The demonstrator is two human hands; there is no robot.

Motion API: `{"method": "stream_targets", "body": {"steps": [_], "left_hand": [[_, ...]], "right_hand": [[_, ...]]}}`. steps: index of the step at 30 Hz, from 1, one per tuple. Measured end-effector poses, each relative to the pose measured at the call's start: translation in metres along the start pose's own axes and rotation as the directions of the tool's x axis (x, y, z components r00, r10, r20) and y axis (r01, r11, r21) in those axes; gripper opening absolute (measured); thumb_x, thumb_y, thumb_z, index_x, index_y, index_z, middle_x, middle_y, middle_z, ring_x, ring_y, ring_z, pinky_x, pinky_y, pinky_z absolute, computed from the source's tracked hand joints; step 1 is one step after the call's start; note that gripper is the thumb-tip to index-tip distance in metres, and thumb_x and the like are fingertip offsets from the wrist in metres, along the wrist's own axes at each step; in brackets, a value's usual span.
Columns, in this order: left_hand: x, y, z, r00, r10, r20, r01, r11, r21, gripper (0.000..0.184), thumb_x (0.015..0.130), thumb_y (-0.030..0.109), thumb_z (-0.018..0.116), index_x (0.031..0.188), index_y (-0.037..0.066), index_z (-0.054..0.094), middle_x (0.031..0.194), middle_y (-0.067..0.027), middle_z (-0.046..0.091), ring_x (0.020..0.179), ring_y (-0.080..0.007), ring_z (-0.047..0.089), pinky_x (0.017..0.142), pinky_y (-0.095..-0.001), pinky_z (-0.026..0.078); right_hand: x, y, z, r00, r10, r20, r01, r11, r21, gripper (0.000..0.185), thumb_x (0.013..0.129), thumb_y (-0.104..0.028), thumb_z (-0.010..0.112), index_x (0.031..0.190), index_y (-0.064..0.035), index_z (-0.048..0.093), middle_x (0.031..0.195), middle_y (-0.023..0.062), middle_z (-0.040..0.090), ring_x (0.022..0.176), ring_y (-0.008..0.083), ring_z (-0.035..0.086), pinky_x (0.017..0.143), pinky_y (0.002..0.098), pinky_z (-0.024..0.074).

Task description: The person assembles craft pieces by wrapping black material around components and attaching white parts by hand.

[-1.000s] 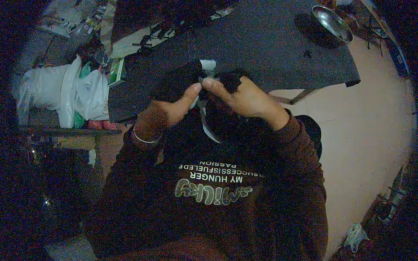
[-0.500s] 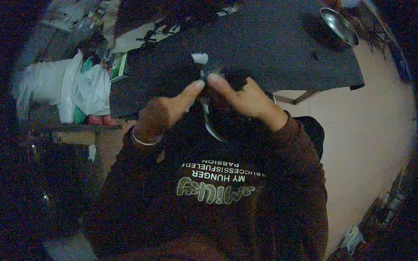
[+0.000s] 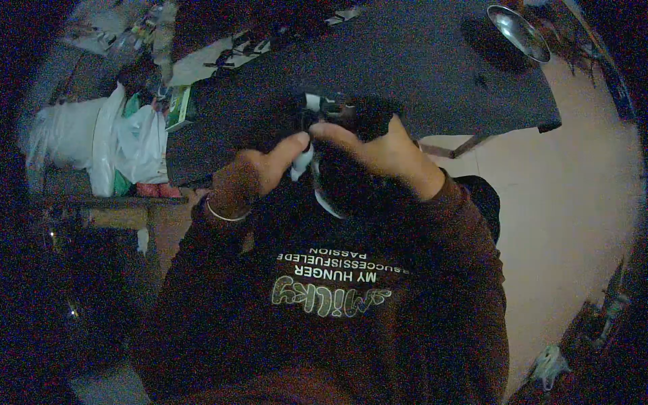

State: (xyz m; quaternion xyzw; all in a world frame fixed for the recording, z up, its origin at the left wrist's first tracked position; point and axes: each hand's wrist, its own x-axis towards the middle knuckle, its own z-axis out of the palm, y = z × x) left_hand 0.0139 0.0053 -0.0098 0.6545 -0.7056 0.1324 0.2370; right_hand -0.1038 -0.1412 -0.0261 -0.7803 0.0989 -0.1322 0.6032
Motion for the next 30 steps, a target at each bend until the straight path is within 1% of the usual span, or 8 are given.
{"method": "stream_targets", "body": {"steps": [3, 13, 19, 21, 25, 27, 29, 30], "left_hand": [[0.001, 0.003, -0.003, 0.981, 0.048, 0.188, -0.063, 0.995, 0.076, 0.02, 0.072, 0.007, 0.052, 0.088, -0.004, 0.054, 0.077, -0.0197, 0.057, 0.059, -0.0227, 0.059, 0.057, -0.032, 0.049], [0.001, -0.009, 0.011, 0.975, 0.199, -0.096, -0.194, 0.979, 0.058, 0.019, 0.066, 0.002, 0.051, 0.084, -0.004, 0.054, 0.083, -0.0224, 0.054, 0.079, -0.0326, 0.055, 0.076, -0.0427, 0.042], [0.005, 0.001, -0.009, 0.963, 0.251, 0.096, -0.268, 0.904, 0.334, 0.023, 0.07, 0.01, 0.049, 0.089, -0.003, 0.052, 0.091, -0.0238, 0.051, 0.087, -0.0333, 0.051, 0.08, -0.0426, 0.04], [0.006, 0.004, -0.011, 0.966, -0.114, 0.233, 0.086, 0.988, 0.127, 0.038, 0.073, 0.026, 0.044, 0.096, -0.003, 0.05, 0.098, -0.0247, 0.048, 0.095, -0.0332, 0.047, 0.084, -0.0408, 0.036], [0.016, 0.0, -0.028, 0.693, -0.536, 0.483, 0.641, 0.764, -0.072, 0.063, 0.077, 0.052, 0.037, 0.107, -0.003, 0.046, 0.109, -0.0259, 0.043, 0.107, -0.0331, 0.039, 0.091, -0.0381, 0.03], [0.026, -0.01, -0.043, 0.099, -0.847, 0.523, 0.949, 0.237, 0.206, 0.078, 0.072, 0.064, 0.03, 0.111, -0.002, 0.042, 0.113, -0.0242, 0.04, 0.111, -0.0331, 0.035, 0.091, -0.0374, 0.028], [0.023, -0.049, -0.043, 0.064, -0.842, 0.535, 0.936, 0.237, 0.261, 0.073, 0.074, 0.062, 0.027, 0.111, 0.001, 0.044, 0.112, -0.0226, 0.042, 0.106, -0.0342, 0.039, 0.089, -0.0386, 0.031], [0.014, -0.071, -0.038, 0.345, -0.88, 0.327, 0.856, 0.438, 0.276, 0.064, 0.075, 0.054, 0.031, 0.108, 0.002, 0.046, 0.109, -0.0225, 0.044, 0.102, -0.0343, 0.042, 0.087, -0.0387, 0.032]], "right_hand": [[0.001, 0.01, 0.006, 0.996, -0.058, -0.072, 0.066, 0.991, 0.117, 0.021, 0.076, -0.023, 0.057, 0.083, -0.0028, 0.056, 0.071, 0.0009, 0.055, 0.065, 0.008, 0.05, 0.058, 0.0228, 0.0409], [0.004, 0.005, 0.001, 0.984, 0.047, 0.174, -0.028, 0.994, -0.109, 0.036, 0.085, -0.034, 0.039, 0.07, -0.0021, 0.05, 0.054, 0.001, 0.044, 0.05, 0.01, 0.04, 0.046, 0.0255, 0.0337], [0.005, 0.017, 0.013, 0.994, -0.075, 0.078, 0.08, 0.995, -0.06, 0.036, 0.084, -0.033, 0.041, 0.069, -0.0022, 0.052, 0.053, 0.0005, 0.045, 0.049, 0.0095, 0.041, 0.045, 0.024, 0.0335], [0.003, 0.011, 0.008, 0.992, -0.1, 0.081, 0.103, 0.994, -0.039, 0.036, 0.083, -0.034, 0.042, 0.068, -0.0025, 0.052, 0.053, -0.0001, 0.045, 0.049, 0.0093, 0.041, 0.045, 0.0236, 0.0336], [0.001, 0.002, -0.015, 0.981, 0.175, 0.082, -0.17, 0.984, -0.059, 0.036, 0.081, -0.036, 0.045, 0.066, -0.0037, 0.053, 0.056, -0.0013, 0.046, 0.05, 0.0085, 0.042, 0.045, 0.0227, 0.0344], [0.002, 0.006, -0.017, 0.99, 0.132, 0.043, -0.131, 0.991, -0.033, 0.036, 0.08, -0.037, 0.046, 0.066, -0.0039, 0.052, 0.056, -0.0013, 0.047, 0.051, 0.0082, 0.043, 0.045, 0.0227, 0.0347], [0.004, 0.011, -0.014, 0.993, 0.114, 0.001, -0.113, 0.987, -0.118, 0.036, 0.08, -0.036, 0.048, 0.067, -0.0033, 0.053, 0.057, -0.0008, 0.047, 0.053, 0.0081, 0.044, 0.046, 0.0229, 0.035], [0.004, 0.009, -0.014, 0.994, 0.111, 0.001, -0.11, 0.987, -0.12, 0.036, 0.08, -0.036, 0.048, 0.067, -0.0033, 0.053, 0.057, -0.0008, 0.047, 0.053, 0.0081, 0.044, 0.046, 0.0229, 0.035]]}}
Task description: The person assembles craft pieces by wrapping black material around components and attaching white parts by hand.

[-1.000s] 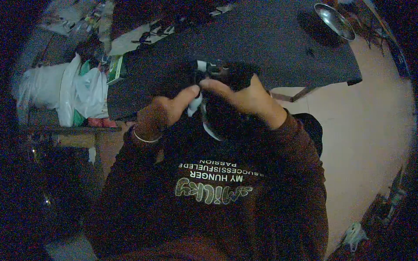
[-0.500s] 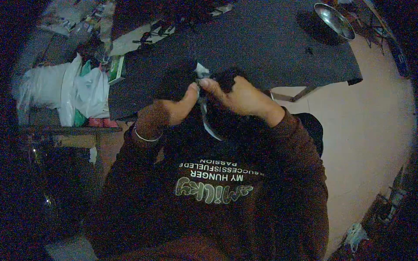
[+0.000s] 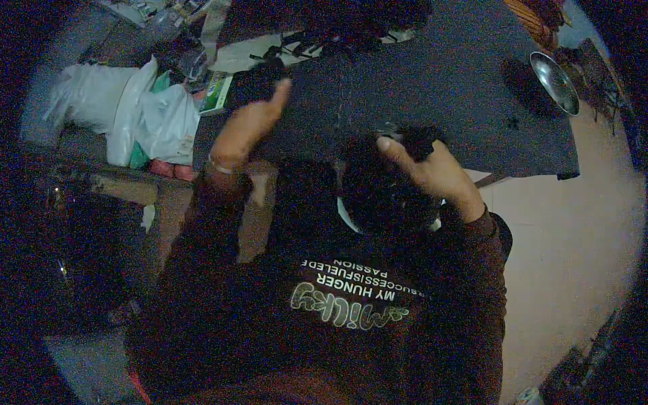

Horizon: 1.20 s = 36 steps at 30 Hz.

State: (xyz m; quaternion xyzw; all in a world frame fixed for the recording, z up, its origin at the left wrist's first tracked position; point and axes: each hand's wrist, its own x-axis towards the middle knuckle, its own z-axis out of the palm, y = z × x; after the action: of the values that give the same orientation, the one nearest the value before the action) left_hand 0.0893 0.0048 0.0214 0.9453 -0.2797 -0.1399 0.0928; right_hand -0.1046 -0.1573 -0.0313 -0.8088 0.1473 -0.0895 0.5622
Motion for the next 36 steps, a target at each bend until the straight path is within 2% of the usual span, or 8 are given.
{"method": "stream_targets", "body": {"steps": [3, 7, 13, 15, 19, 24, 34, 36], "left_hand": [[0.054, -0.046, 0.019, 0.499, 0.593, -0.632, -0.321, 0.804, 0.501, 0.038, 0.078, 0.03, 0.042, 0.1, 0.002, 0.052, 0.098, -0.0224, 0.051, 0.091, -0.0349, 0.049, 0.083, -0.0391, 0.035], [0.098, -0.061, 0.028, 0.685, 0.592, -0.425, -0.328, 0.771, 0.546, 0.03, 0.075, 0.02, 0.044, 0.098, 0.003, 0.053, 0.096, -0.0202, 0.053, 0.089, -0.0341, 0.05, 0.083, -0.0375, 0.036], [0.022, 0.021, 0.024, 0.996, 0.029, 0.079, -0.045, 0.978, 0.202, 0.032, 0.076, 0.022, 0.044, 0.101, 0.004, 0.052, 0.104, -0.02, 0.049, 0.097, -0.0335, 0.046, 0.084, -0.0363, 0.035], [0.014, 0.02, 0.048, 0.811, 0.463, -0.357, -0.479, 0.876, 0.047, 0.032, 0.075, 0.022, 0.045, 0.101, 0.002, 0.051, 0.104, -0.02, 0.049, 0.097, -0.0338, 0.047, 0.083, -0.0358, 0.036], [-0.008, 0.033, 0.058, 0.405, 0.786, -0.467, -0.694, 0.596, 0.404, 0.029, 0.074, 0.019, 0.048, 0.096, 0.002, 0.053, 0.096, -0.0193, 0.052, 0.089, -0.0335, 0.05, 0.079, -0.0371, 0.039], [-0.031, 0.049, 0.068, 0.659, 0.704, -0.265, -0.732, 0.681, -0.011, 0.025, 0.072, 0.015, 0.049, 0.092, 0.001, 0.053, 0.089, -0.0184, 0.053, 0.082, -0.0317, 0.052, 0.074, -0.0394, 0.041], [-0.067, 0.056, 0.007, 0.921, 0.227, 0.317, -0.036, 0.858, -0.512, 0.042, 0.076, 0.039, 0.051, 0.099, 0.004, 0.054, 0.088, -0.0106, 0.057, 0.077, -0.0192, 0.055, 0.07, -0.0321, 0.043], [-0.056, 0.046, 0.021, 0.897, 0.354, 0.265, -0.157, 0.815, -0.557, 0.043, 0.074, 0.04, 0.053, 0.101, 0.006, 0.053, 0.085, -0.0099, 0.058, 0.075, -0.0186, 0.055, 0.069, -0.0324, 0.044]], "right_hand": [[0.0, -0.002, 0.002, 0.999, -0.044, 0.026, 0.045, 0.998, -0.04, 0.034, 0.079, -0.035, 0.05, 0.07, -0.0024, 0.053, 0.058, -0.0003, 0.048, 0.054, 0.0086, 0.045, 0.048, 0.0235, 0.0354], [0.0, -0.005, 0.003, 0.998, -0.037, 0.048, 0.037, 0.999, 0.005, 0.032, 0.078, -0.034, 0.051, 0.073, -0.0019, 0.053, 0.058, -0.0004, 0.048, 0.054, 0.0088, 0.044, 0.049, 0.0234, 0.0352], [0.002, 0.005, 0.003, 1.0, -0.007, -0.001, 0.007, 1.0, 0.013, 0.033, 0.078, -0.034, 0.052, 0.072, -0.0016, 0.053, 0.059, -0.0005, 0.047, 0.054, 0.0088, 0.043, 0.05, 0.0221, 0.0346], [0.003, 0.002, 0.005, 0.999, -0.007, -0.043, 0.008, 1.0, 0.029, 0.034, 0.078, -0.034, 0.052, 0.072, -0.0013, 0.053, 0.059, -0.0005, 0.046, 0.053, 0.0089, 0.042, 0.05, 0.0219, 0.0345], [0.003, -0.005, 0.017, 0.938, -0.251, -0.238, 0.245, 0.968, -0.056, 0.025, 0.075, -0.024, 0.057, 0.082, -0.0001, 0.053, 0.069, 0.0031, 0.053, 0.06, 0.0117, 0.049, 0.054, 0.0242, 0.0404], [0.005, 0.001, 0.022, 0.687, -0.667, -0.288, 0.538, 0.734, -0.415, 0.027, 0.072, -0.012, 0.06, 0.095, -0.0004, 0.051, 0.081, 0.0088, 0.057, 0.069, 0.0155, 0.055, 0.062, 0.0261, 0.0443], [-0.007, -0.008, 0.009, 0.978, -0.169, -0.125, 0.192, 0.959, 0.207, 0.024, 0.075, -0.021, 0.057, 0.089, -0.003, 0.055, 0.076, 0.0012, 0.055, 0.066, 0.0101, 0.05, 0.059, 0.0219, 0.0414], [-0.007, -0.008, 0.009, 0.993, -0.094, -0.066, 0.106, 0.969, 0.222, 0.023, 0.076, -0.023, 0.057, 0.088, -0.0038, 0.055, 0.076, -0.0002, 0.054, 0.066, 0.0089, 0.049, 0.059, 0.0211, 0.0405]]}}
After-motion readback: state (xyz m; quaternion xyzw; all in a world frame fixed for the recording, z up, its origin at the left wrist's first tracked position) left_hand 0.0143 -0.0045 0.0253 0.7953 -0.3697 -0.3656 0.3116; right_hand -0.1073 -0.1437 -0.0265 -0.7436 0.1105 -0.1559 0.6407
